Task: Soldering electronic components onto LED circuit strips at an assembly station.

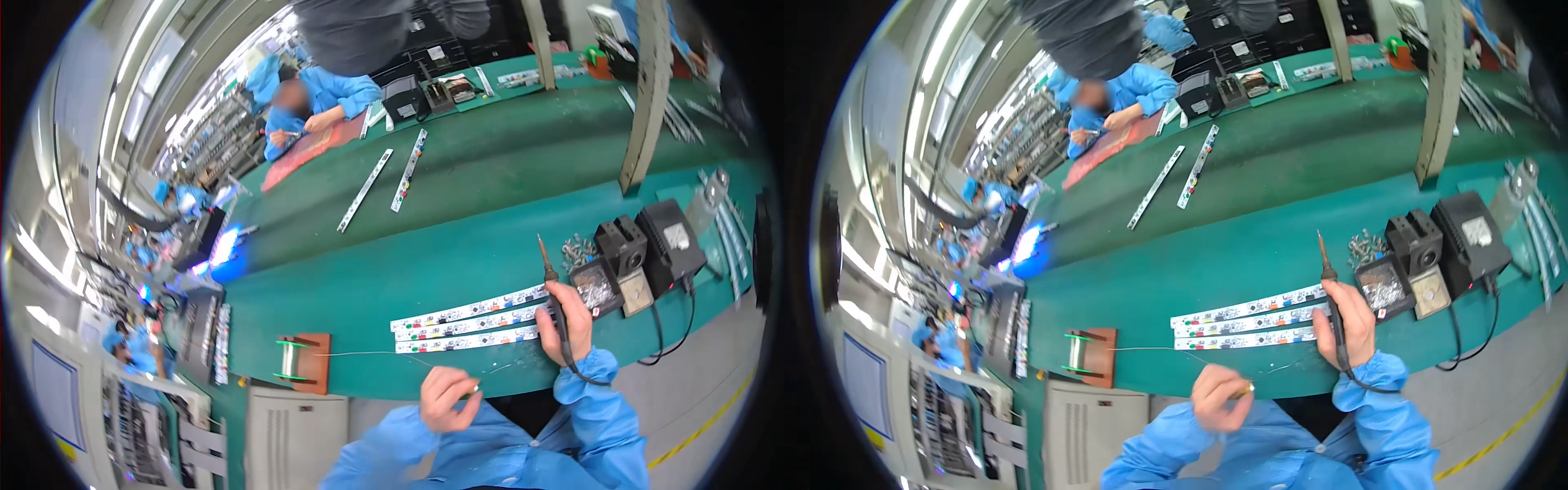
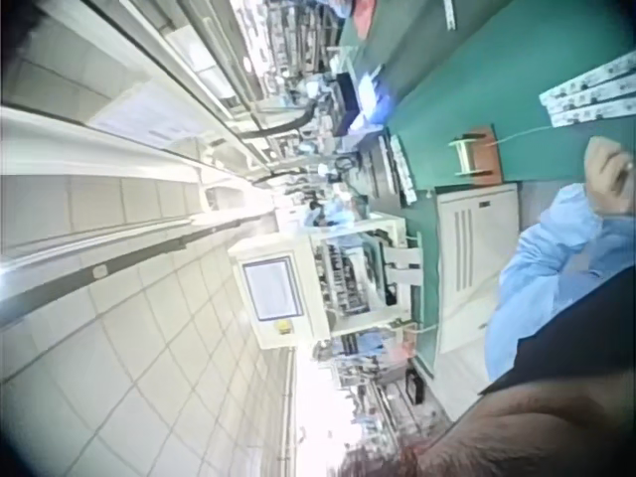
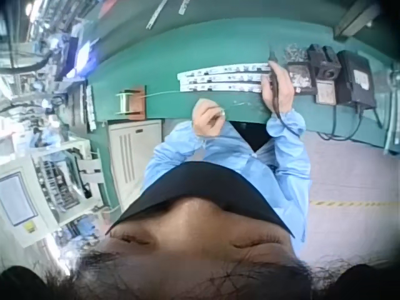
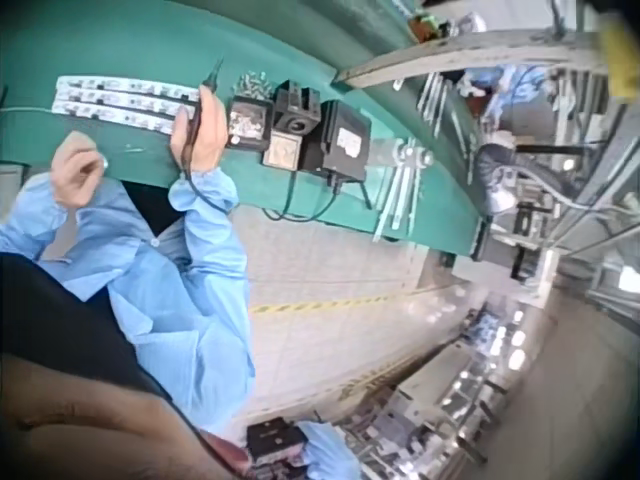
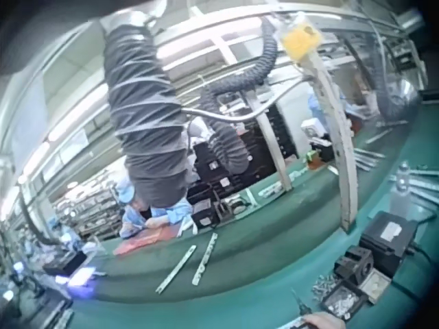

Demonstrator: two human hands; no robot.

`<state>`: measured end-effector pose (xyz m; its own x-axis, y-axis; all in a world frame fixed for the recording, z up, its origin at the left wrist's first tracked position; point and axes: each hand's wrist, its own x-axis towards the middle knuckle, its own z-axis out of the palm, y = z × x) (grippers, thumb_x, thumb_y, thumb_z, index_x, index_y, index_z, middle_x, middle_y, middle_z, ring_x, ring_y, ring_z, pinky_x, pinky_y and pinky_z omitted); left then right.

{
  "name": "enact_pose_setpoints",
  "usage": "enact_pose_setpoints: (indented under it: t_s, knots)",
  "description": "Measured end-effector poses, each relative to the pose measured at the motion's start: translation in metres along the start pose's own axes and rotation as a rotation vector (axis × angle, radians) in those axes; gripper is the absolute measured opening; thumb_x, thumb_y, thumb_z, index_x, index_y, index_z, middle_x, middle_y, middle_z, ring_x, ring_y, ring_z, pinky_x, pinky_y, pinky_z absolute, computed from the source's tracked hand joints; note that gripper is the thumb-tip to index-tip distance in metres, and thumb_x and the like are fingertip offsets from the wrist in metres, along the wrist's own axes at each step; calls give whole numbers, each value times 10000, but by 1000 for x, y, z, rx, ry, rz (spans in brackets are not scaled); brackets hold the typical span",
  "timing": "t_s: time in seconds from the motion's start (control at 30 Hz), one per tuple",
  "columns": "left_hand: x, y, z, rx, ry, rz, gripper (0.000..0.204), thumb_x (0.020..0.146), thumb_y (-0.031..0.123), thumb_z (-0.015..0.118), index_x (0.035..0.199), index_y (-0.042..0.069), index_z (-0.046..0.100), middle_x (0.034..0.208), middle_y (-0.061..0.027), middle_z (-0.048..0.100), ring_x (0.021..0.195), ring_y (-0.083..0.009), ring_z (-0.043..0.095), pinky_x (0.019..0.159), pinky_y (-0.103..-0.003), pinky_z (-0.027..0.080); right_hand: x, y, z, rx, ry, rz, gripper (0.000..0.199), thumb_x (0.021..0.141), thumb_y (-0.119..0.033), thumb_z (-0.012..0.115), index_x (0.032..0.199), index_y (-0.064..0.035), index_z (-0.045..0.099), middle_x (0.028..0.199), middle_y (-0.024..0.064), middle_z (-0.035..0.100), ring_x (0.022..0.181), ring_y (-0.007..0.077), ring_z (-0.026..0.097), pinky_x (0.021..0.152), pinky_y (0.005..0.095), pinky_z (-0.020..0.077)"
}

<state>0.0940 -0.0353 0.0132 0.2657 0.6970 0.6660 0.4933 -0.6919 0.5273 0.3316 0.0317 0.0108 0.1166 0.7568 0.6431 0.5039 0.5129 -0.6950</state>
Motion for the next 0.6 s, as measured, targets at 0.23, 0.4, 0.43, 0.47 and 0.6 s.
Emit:
enact_pose_setpoints:
  t_s: [0.23, 0.4, 0.43, 0.47, 0.6]
  knots:
    - [-121, 24, -16, -171, 2, -327, 123, 662, -13, 758, 752, 12, 679, 738, -99, 648, 625, -231, 616, 563, -304, 485, -6, 3, 8, -21, -8, 25, 425, 785, 16, 671, 1198, 36, 575, 1037, 154, 635, 783, 216, 614, 715, 323, 508]
    - [-233, -11, 4, -1, -136, -855, 127, 790, 158, 752, 790, 37, 713, 712, -92, 659, 579, -160, 632, 538, -290, 503, -5, 4, 9, 13, 5, 86, 414, 772, 23, 666, 1177, 55, 583, 1049, 205, 627, 787, 273, 629, 715, 355, 518]
    - [-239, -19, 8, -4, -116, -862, 127, 790, 158, 752, 790, 37, 713, 712, -92, 659, 579, -160, 632, 538, -290, 503, -4, 4, 10, -2, 2, 64, 412, 775, 22, 663, 1178, 53, 583, 1046, 200, 626, 774, 264, 623, 708, 354, 516]
    - [-241, -26, 14, -42, -175, -922, 155, 803, 197, 743, 808, 44, 720, 715, -94, 667, 566, -169, 633, 535, -304, 507, -3, 6, 10, -19, -2, 40, 410, 778, 21, 660, 1180, 51, 583, 1043, 196, 624, 761, 254, 616, 700, 354, 514]
    - [-208, -36, 28, -143, -382, -1042, 243, 823, 298, 729, 838, 55, 729, 751, -94, 689, 593, -198, 650, 559, -352, 521, -6, 12, 8, -26, 0, 77, 389, 797, 12, 645, 1178, 51, 579, 1015, 176, 615, 756, 248, 601, 707, 346, 506]
